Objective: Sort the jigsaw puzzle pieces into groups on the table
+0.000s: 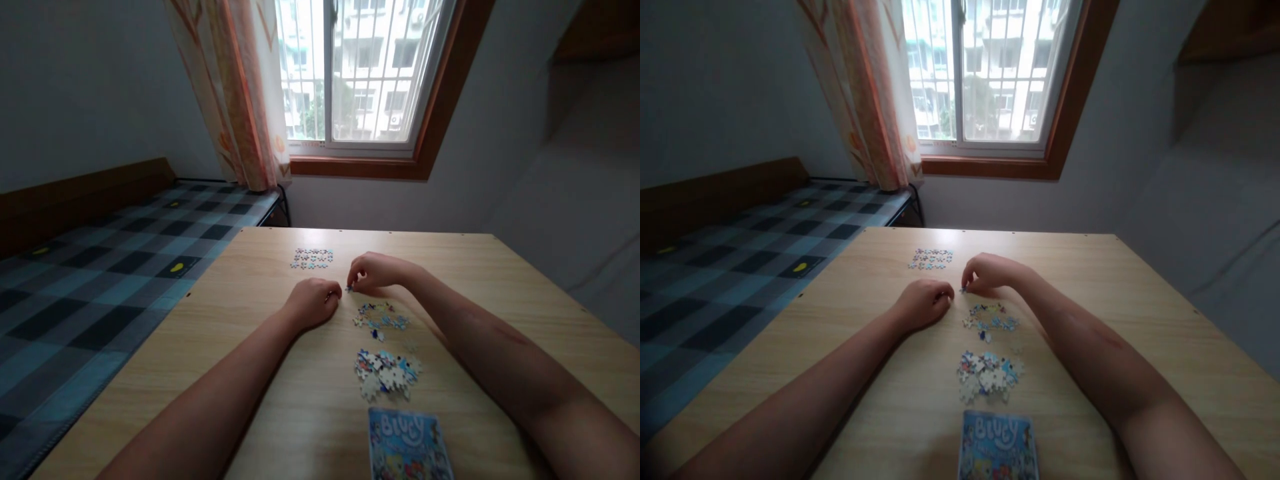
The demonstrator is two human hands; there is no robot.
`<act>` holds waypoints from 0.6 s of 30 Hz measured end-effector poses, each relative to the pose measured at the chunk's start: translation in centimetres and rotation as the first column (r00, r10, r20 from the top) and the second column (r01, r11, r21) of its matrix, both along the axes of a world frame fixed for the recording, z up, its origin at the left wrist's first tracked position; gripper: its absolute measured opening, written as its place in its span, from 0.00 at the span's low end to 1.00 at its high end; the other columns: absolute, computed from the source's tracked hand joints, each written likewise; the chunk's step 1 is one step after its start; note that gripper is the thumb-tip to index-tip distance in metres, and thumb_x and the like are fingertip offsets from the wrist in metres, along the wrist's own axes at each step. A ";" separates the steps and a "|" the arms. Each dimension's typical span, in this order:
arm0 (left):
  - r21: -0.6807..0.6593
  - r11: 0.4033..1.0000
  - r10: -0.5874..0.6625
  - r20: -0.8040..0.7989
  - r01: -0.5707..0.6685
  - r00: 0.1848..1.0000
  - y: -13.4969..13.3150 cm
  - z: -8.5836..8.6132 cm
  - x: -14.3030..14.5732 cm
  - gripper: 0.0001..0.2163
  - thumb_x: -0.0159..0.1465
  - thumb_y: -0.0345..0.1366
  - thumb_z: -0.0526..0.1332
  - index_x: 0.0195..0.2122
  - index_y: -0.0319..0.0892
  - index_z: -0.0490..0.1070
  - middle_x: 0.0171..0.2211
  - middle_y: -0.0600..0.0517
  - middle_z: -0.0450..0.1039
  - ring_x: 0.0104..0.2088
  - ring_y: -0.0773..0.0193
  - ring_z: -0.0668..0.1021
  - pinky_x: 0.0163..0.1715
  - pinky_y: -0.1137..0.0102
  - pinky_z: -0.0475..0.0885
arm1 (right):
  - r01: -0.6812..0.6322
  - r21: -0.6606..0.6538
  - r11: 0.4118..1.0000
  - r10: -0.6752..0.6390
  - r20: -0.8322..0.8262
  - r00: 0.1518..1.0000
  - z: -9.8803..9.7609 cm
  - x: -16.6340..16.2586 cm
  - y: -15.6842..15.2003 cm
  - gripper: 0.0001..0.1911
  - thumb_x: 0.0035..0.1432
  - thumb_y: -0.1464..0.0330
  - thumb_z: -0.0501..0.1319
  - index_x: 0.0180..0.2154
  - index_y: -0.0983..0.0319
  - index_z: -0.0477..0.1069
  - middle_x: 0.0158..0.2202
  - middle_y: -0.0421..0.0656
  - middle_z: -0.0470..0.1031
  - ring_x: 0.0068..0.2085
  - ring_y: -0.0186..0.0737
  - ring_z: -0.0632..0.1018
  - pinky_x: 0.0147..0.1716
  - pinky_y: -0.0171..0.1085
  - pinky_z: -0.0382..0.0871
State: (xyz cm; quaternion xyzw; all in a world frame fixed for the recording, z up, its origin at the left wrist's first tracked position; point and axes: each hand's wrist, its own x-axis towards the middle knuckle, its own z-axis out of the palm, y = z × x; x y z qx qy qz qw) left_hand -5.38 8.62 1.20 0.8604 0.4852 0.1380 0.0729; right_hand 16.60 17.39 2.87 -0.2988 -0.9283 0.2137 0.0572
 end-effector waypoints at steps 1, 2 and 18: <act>-0.019 0.999 -0.043 -0.003 0.043 0.999 -0.2 0.1 0.2 0.11 0.61 0.33 0.56 0.36 0.46 0.80 0.32 0.51 0.80 0.34 0.60 0.78 0.35 0.68 0.68 | -0.002 -0.016 1.000 0.002 0.010 1.000 0.1 0.1 0.0 0.10 0.54 0.71 0.67 0.39 0.58 0.83 0.34 0.41 0.81 0.33 0.36 0.75 0.34 0.34 0.65; -0.041 0.995 -0.090 -0.012 0.089 0.996 -0.4 0.3 0.3 0.10 0.61 0.34 0.57 0.34 0.45 0.79 0.30 0.51 0.79 0.32 0.61 0.77 0.34 0.69 0.66 | -0.005 -0.031 0.999 0.006 0.022 1.000 0.2 0.1 0.0 0.11 0.53 0.71 0.66 0.39 0.58 0.83 0.35 0.41 0.81 0.33 0.36 0.75 0.33 0.34 0.65; -0.547 0.809 -0.296 -0.061 0.216 0.953 -0.7 3.5 0.5 0.17 0.55 0.47 0.68 0.20 0.43 0.66 0.18 0.57 0.63 0.22 0.69 0.63 0.25 0.69 0.53 | -0.014 -0.149 0.989 0.050 0.242 0.969 4.5 0.4 -3.3 0.07 0.51 0.68 0.70 0.35 0.62 0.82 0.27 0.38 0.76 0.26 0.30 0.70 0.27 0.33 0.59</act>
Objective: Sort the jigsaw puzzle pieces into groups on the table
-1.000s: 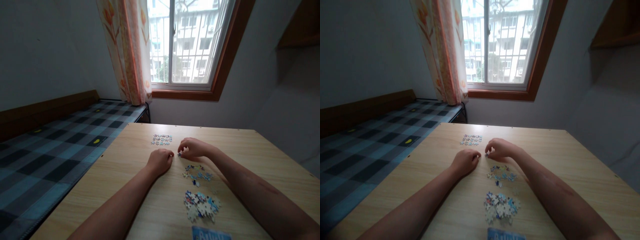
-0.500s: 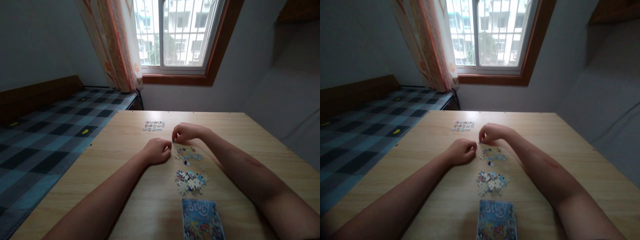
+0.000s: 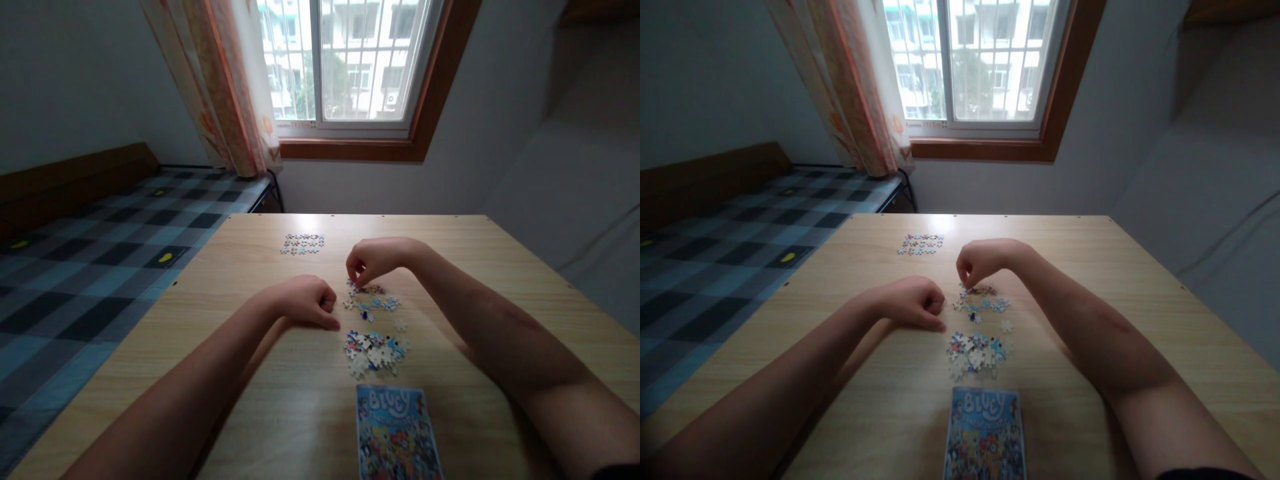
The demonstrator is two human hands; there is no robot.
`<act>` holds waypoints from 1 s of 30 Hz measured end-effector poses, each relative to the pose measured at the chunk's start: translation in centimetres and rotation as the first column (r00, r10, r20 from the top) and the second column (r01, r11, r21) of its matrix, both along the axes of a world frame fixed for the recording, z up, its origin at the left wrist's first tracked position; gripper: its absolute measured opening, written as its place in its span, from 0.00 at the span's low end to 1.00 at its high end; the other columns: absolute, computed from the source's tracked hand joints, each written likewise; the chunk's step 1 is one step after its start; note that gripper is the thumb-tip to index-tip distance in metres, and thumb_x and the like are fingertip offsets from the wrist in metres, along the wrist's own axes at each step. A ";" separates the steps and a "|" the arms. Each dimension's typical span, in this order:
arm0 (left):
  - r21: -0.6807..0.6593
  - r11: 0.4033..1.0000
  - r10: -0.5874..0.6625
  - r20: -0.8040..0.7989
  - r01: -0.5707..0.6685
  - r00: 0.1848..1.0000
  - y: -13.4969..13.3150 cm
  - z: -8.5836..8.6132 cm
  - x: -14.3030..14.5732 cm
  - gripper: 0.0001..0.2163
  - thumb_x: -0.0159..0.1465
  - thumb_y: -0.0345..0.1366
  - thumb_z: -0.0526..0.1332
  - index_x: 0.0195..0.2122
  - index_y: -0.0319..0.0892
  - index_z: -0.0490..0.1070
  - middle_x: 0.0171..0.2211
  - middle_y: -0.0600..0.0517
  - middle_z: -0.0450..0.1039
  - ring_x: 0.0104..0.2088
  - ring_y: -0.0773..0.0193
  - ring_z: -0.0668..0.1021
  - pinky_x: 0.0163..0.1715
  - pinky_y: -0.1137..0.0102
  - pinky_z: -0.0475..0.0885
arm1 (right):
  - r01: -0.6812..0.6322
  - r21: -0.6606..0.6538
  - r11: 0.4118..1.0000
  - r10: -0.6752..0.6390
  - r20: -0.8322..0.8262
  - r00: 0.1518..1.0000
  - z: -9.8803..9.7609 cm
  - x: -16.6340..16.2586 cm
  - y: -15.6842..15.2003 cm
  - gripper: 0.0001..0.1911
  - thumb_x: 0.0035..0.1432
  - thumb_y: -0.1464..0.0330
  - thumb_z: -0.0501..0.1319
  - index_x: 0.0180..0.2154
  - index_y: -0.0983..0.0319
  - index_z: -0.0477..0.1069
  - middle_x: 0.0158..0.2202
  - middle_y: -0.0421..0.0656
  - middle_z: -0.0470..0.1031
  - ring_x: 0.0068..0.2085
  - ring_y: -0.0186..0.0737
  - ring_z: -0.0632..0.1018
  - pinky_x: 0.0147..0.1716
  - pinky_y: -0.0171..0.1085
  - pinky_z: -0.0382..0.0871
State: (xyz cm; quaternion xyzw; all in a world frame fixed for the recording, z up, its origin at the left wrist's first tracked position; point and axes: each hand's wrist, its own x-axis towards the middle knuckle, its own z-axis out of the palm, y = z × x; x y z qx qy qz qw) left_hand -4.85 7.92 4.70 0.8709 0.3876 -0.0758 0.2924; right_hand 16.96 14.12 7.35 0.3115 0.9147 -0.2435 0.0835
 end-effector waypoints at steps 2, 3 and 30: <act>-0.067 0.998 0.008 0.029 -0.006 1.000 0.3 0.0 -0.3 0.18 0.54 0.46 0.68 0.20 0.43 0.63 0.17 0.59 0.60 0.21 0.69 0.61 0.25 0.69 0.52 | -0.047 -0.063 0.997 0.049 0.042 0.998 0.8 -0.5 -1.3 0.07 0.51 0.67 0.71 0.34 0.61 0.82 0.25 0.36 0.74 0.24 0.30 0.69 0.26 0.33 0.58; -0.099 0.995 0.014 0.045 -0.010 0.999 0.4 0.0 -0.5 0.18 0.54 0.46 0.68 0.20 0.43 0.61 0.17 0.59 0.58 0.21 0.70 0.60 0.24 0.69 0.52 | -0.073 -0.103 0.992 0.080 0.068 0.994 1.2 -0.7 -2.0 0.07 0.50 0.67 0.71 0.34 0.61 0.82 0.24 0.35 0.74 0.24 0.29 0.69 0.26 0.33 0.57; -0.119 0.993 0.033 0.120 -0.018 0.992 1.1 -1.2 -1.3 0.20 0.55 0.44 0.66 0.19 0.43 0.54 0.17 0.60 0.52 0.21 0.71 0.55 0.25 0.68 0.49 | -0.143 0.159 0.977 0.089 0.308 0.947 0.8 -3.9 -9.3 0.10 0.41 0.66 0.73 0.17 0.60 0.75 0.16 0.41 0.68 0.24 0.40 0.73 0.28 0.40 0.67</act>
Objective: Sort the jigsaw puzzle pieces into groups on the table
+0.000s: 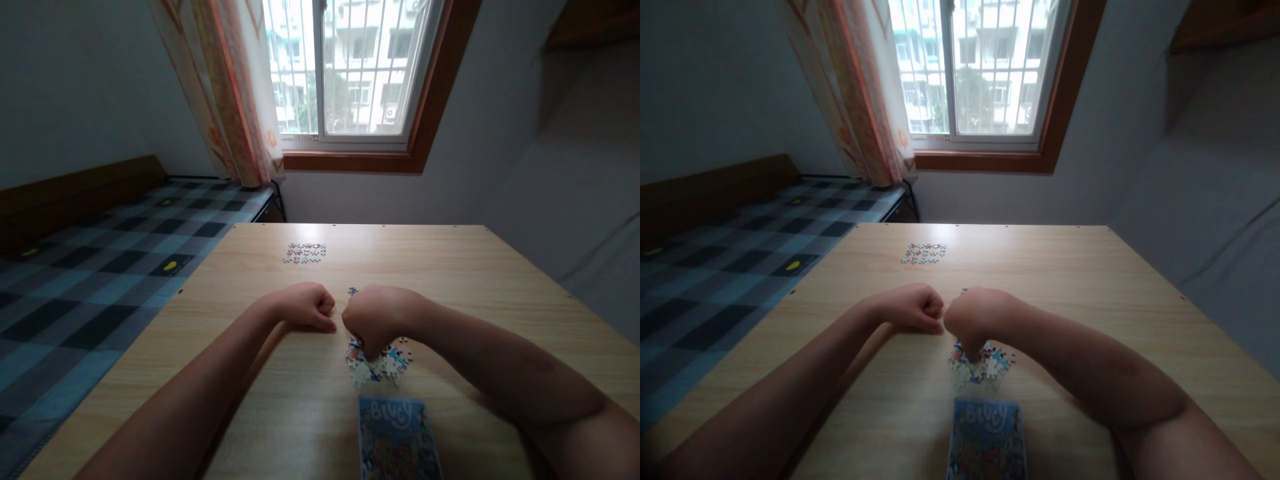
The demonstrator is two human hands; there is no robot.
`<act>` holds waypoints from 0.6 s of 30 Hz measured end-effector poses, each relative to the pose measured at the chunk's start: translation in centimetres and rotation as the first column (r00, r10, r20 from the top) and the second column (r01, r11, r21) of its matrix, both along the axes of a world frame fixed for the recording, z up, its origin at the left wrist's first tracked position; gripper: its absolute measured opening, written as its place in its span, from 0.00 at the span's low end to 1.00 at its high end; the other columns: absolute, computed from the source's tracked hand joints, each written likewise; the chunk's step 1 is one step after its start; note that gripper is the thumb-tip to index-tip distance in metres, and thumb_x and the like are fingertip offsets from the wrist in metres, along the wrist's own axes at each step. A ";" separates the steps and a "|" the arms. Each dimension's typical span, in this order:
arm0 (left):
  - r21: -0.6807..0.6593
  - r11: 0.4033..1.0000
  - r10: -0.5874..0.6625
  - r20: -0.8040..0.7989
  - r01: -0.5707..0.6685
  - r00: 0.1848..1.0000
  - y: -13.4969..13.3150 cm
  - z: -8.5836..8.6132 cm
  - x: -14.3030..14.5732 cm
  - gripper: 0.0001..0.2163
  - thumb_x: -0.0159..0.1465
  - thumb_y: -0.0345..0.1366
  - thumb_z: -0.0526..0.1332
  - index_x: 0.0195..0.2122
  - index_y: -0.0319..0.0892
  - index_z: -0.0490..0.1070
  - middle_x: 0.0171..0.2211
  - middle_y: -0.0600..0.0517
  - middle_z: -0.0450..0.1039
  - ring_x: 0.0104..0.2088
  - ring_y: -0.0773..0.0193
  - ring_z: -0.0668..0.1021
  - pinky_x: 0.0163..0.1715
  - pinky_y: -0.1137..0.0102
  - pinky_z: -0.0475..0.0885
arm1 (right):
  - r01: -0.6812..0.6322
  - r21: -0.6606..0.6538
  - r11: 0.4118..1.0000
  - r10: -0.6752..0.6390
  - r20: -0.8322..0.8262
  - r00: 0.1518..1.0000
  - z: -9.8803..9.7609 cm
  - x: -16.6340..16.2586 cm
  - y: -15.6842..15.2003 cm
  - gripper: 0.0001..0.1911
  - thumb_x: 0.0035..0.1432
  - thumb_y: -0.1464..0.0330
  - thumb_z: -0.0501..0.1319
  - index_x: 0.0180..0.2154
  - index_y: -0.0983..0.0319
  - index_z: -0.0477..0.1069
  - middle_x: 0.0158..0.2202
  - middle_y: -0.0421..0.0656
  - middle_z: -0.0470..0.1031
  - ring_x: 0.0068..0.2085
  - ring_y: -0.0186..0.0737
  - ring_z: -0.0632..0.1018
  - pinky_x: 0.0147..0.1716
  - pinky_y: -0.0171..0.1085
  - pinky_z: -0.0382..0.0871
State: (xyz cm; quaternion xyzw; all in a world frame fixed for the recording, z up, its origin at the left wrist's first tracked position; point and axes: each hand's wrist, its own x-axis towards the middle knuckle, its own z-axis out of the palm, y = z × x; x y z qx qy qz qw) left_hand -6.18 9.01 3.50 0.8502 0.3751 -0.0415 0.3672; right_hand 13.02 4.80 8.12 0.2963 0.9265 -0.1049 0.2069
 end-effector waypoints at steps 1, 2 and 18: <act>0.001 1.000 0.000 -0.005 0.000 1.000 0.0 0.1 0.0 0.20 0.55 0.43 0.66 0.19 0.43 0.54 0.17 0.60 0.52 0.21 0.71 0.55 0.25 0.68 0.49 | 0.005 -0.002 1.000 -0.005 -0.005 1.000 -0.1 0.1 0.0 0.09 0.42 0.67 0.73 0.18 0.60 0.75 0.17 0.41 0.69 0.25 0.41 0.73 0.29 0.41 0.67; 0.002 1.000 0.001 -0.009 -0.001 1.000 -0.1 0.2 0.0 0.20 0.55 0.43 0.66 0.19 0.43 0.54 0.17 0.60 0.52 0.21 0.71 0.55 0.25 0.68 0.49 | 0.014 -0.004 1.000 -0.014 -0.020 1.000 -0.1 0.1 0.0 0.08 0.42 0.68 0.73 0.19 0.60 0.75 0.17 0.42 0.69 0.26 0.42 0.74 0.29 0.42 0.67; -0.004 1.000 0.023 -0.028 -0.023 0.999 -0.2 0.5 0.1 0.22 0.56 0.49 0.66 0.19 0.43 0.56 0.17 0.60 0.53 0.21 0.71 0.57 0.24 0.68 0.50 | 0.292 0.063 0.954 -0.291 -0.028 0.956 1.1 4.0 7.7 0.12 0.57 0.67 0.60 0.36 0.63 0.82 0.33 0.47 0.80 0.30 0.40 0.75 0.30 0.39 0.63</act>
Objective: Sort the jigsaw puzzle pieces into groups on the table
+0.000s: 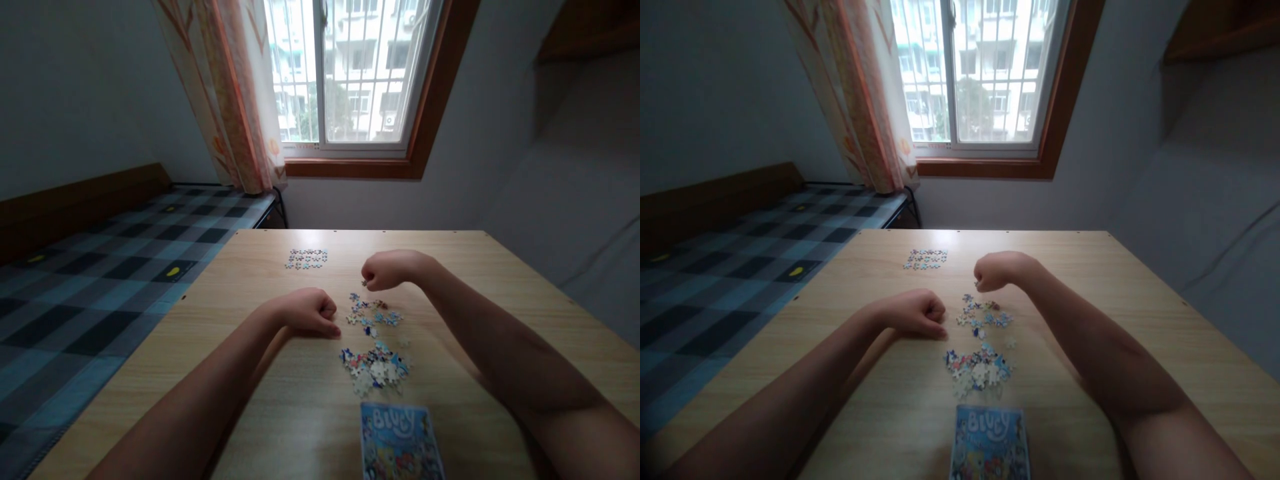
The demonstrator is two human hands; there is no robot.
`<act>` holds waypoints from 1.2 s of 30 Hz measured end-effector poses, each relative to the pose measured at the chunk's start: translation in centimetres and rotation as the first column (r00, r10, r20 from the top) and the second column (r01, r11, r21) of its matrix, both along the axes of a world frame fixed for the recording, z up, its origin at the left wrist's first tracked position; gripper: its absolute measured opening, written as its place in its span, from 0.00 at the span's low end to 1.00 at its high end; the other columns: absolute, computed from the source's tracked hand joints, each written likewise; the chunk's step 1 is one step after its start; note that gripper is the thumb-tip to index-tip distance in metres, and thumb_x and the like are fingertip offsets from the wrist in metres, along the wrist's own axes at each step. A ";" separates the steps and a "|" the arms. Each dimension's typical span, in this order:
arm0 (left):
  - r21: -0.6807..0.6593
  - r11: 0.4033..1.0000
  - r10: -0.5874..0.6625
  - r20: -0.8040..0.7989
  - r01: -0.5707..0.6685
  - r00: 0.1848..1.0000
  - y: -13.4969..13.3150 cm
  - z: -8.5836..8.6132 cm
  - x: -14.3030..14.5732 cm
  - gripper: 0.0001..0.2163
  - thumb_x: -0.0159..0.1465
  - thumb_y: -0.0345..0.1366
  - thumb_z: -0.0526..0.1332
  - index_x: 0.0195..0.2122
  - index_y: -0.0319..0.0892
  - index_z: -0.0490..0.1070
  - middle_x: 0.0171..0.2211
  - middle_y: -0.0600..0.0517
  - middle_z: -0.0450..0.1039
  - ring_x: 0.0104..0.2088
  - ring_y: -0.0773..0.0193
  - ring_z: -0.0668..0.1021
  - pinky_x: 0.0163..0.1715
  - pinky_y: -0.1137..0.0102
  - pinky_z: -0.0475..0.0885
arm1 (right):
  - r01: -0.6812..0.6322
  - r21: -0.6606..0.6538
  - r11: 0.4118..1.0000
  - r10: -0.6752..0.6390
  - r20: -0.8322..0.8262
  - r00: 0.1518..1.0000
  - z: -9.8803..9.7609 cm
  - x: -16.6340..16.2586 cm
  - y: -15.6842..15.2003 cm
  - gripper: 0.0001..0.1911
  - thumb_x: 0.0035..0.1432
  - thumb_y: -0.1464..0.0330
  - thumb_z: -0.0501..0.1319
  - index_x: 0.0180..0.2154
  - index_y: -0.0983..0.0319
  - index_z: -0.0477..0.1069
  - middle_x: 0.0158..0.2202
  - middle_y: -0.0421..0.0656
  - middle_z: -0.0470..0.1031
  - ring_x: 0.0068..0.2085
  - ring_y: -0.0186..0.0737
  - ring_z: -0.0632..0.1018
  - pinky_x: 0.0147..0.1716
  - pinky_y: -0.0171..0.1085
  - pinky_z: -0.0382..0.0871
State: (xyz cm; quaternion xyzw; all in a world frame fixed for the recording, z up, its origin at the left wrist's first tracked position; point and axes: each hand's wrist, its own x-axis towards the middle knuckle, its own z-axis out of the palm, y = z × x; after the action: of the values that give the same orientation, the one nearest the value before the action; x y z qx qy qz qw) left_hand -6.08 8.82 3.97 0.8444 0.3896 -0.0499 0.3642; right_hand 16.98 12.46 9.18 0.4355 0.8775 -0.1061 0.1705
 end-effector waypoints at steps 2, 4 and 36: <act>-0.002 1.000 0.003 -0.006 -0.004 1.000 0.0 -0.1 0.0 0.22 0.56 0.50 0.66 0.19 0.43 0.57 0.17 0.60 0.53 0.21 0.71 0.57 0.24 0.68 0.50 | 0.044 -0.069 0.997 -0.041 0.035 0.999 -0.8 0.8 1.5 0.12 0.56 0.68 0.60 0.38 0.64 0.81 0.34 0.46 0.80 0.32 0.40 0.75 0.30 0.38 0.62; -0.008 1.000 0.009 -0.006 -0.009 1.000 0.1 -0.1 -0.1 0.22 0.55 0.51 0.66 0.19 0.43 0.57 0.17 0.60 0.53 0.21 0.71 0.56 0.24 0.68 0.50 | 0.075 -0.151 0.986 -0.067 0.056 0.996 -1.5 1.3 2.5 0.12 0.55 0.69 0.61 0.38 0.64 0.81 0.34 0.45 0.79 0.32 0.40 0.75 0.30 0.37 0.62; 0.031 0.998 0.047 0.005 -0.047 0.999 -0.1 -0.3 -0.1 0.23 0.56 0.52 0.65 0.18 0.43 0.58 0.16 0.59 0.54 0.20 0.71 0.57 0.25 0.67 0.49 | -0.058 0.478 0.877 0.302 -0.452 0.839 -8.8 -1.4 3.6 0.15 0.66 0.70 0.56 0.42 0.56 0.82 0.44 0.43 0.83 0.45 0.44 0.78 0.47 0.42 0.69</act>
State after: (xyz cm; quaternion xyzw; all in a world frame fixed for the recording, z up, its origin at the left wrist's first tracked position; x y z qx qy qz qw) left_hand -6.17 8.71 3.69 0.8407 0.4093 -0.0337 0.3530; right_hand 15.56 16.08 0.35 0.3317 0.9289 0.0025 -0.1644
